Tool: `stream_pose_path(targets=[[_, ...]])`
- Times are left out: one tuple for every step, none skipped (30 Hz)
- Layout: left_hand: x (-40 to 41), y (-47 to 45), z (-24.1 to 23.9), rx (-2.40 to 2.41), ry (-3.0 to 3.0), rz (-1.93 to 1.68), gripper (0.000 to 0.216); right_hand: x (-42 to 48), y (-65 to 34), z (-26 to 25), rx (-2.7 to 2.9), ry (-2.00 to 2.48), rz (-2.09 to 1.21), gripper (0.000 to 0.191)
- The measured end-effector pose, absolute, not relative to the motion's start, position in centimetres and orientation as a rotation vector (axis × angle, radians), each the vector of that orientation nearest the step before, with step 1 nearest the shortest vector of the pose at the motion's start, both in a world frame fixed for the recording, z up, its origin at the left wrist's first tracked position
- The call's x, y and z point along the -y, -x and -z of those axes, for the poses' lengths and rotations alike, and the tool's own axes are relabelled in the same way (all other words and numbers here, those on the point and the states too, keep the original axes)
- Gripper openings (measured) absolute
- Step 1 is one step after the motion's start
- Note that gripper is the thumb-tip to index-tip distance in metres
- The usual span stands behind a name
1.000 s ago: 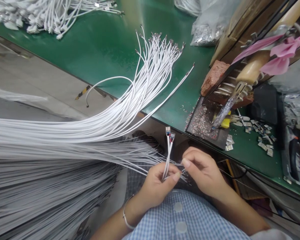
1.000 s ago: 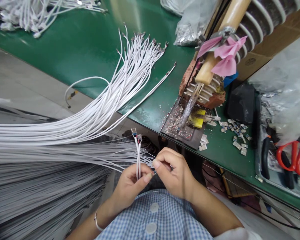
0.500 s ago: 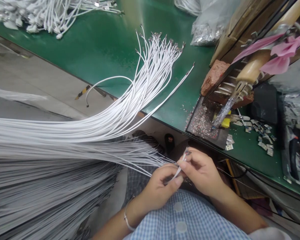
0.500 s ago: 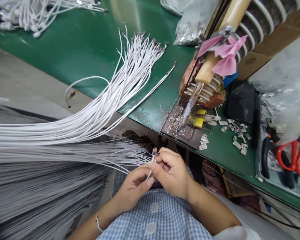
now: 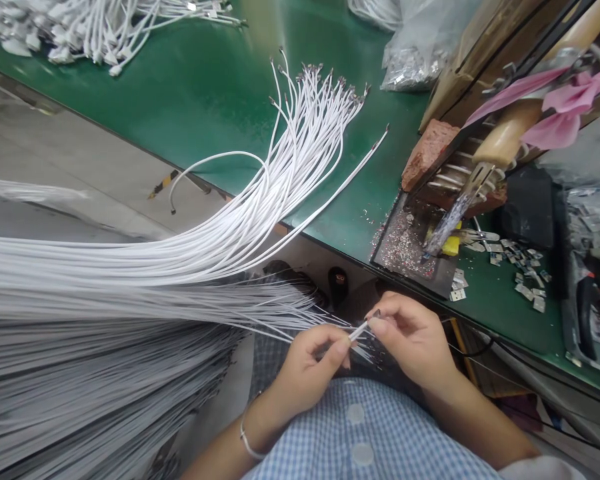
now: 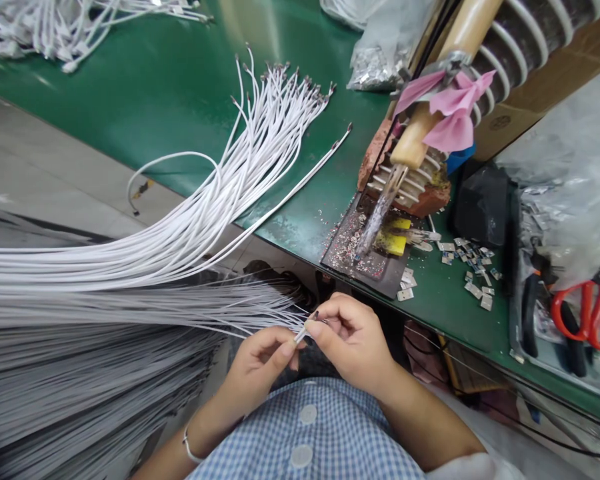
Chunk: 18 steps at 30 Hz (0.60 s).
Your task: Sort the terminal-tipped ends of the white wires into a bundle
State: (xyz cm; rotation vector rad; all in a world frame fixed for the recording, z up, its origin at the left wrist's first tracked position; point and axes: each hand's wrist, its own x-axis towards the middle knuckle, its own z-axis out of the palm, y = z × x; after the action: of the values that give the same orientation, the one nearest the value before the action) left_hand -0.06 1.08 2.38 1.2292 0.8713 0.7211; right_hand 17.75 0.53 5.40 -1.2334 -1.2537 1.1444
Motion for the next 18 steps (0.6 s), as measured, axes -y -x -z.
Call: stream_pose_path(targets=[[-1.13, 0.18, -2.35, -0.886, -1.242, -0.728, 0.022, -0.52, -17.8, -5.48, 1.258, 1.23, -1.148, 0.004], [-1.19, 0.3, -2.35, -0.902, -1.256, -0.739, 0.019, -0.52, -17.84, -5.57, 1.26, 1.226, -1.149, 0.006], [-1.24, 0.41, -2.35, -0.916, -1.268, -0.75, 0.016, -0.51, -17.86, -5.65, 1.259, 1.224, -1.147, 0.008], [-1.28, 0.51, -2.36, -0.926, -1.276, -0.76, 0.013, -0.5, -17.87, -5.72, 1.255, 1.225, -1.145, 0.01], [-1.3, 0.6, -2.35, -0.928, -1.282, -0.765, 0.011, -0.51, -17.88, -5.76, 1.25, 1.23, -1.143, 0.012], [-1.3, 0.68, -2.35, -0.927, -1.284, -0.767, 0.01, -0.52, -17.88, -5.79, 1.246, 1.238, -1.146, 0.013], [-1.28, 0.75, -2.34, -0.924, -1.282, -0.766, 0.01, -0.54, -17.89, -5.8, 1.243, 1.244, -1.152, 0.014], [-1.26, 0.81, -2.33, -0.92, -1.279, -0.764, 0.01, -0.56, -17.9, -5.81, 1.241, 1.246, -1.163, 0.015], [-1.22, 0.86, -2.33, -0.917, -1.276, -0.763, 0.01, -0.58, -17.9, -5.81, 1.238, 1.243, -1.175, 0.016], [-1.19, 0.9, -2.34, -0.916, -1.272, -0.763, 0.01, -0.59, -17.91, -5.82, 1.233, 1.237, -1.185, 0.016], [-1.16, 0.93, -2.37, -0.915, -1.267, -0.765, 0.009, -0.6, -17.91, -5.83, 1.228, 1.231, -1.194, 0.016], [-1.15, 0.96, -2.42, -0.916, -1.261, -0.769, 0.009, -0.6, -17.92, -5.84, 1.223, 1.227, -1.202, 0.016], [-1.16, 0.98, -2.47, -0.917, -1.255, -0.773, 0.008, -0.59, -17.92, -5.84, 1.22, 1.222, -1.207, 0.017], [-1.18, 1.0, -2.54, -0.919, -1.25, -0.777, 0.008, -0.57, -17.92, -5.83, 1.219, 1.22, -1.213, 0.017], [-1.21, 1.03, -2.59, -0.921, -1.246, -0.782, 0.008, -0.55, -17.93, -5.81, 1.219, 1.218, -1.22, 0.017], [-1.24, 1.07, -2.62, -0.92, -1.245, -0.787, 0.008, -0.52, -17.96, -5.78, 1.219, 1.217, -1.227, 0.017], [-1.27, 1.1, -2.62, -0.922, -1.245, -0.79, 0.008, -0.48, -17.99, -5.74, 1.22, 1.216, -1.233, 0.017], [-1.29, 1.12, -2.57, -0.924, -1.248, -0.791, 0.008, -0.45, -18.04, -5.7, 1.22, 1.218, -1.238, 0.017]])
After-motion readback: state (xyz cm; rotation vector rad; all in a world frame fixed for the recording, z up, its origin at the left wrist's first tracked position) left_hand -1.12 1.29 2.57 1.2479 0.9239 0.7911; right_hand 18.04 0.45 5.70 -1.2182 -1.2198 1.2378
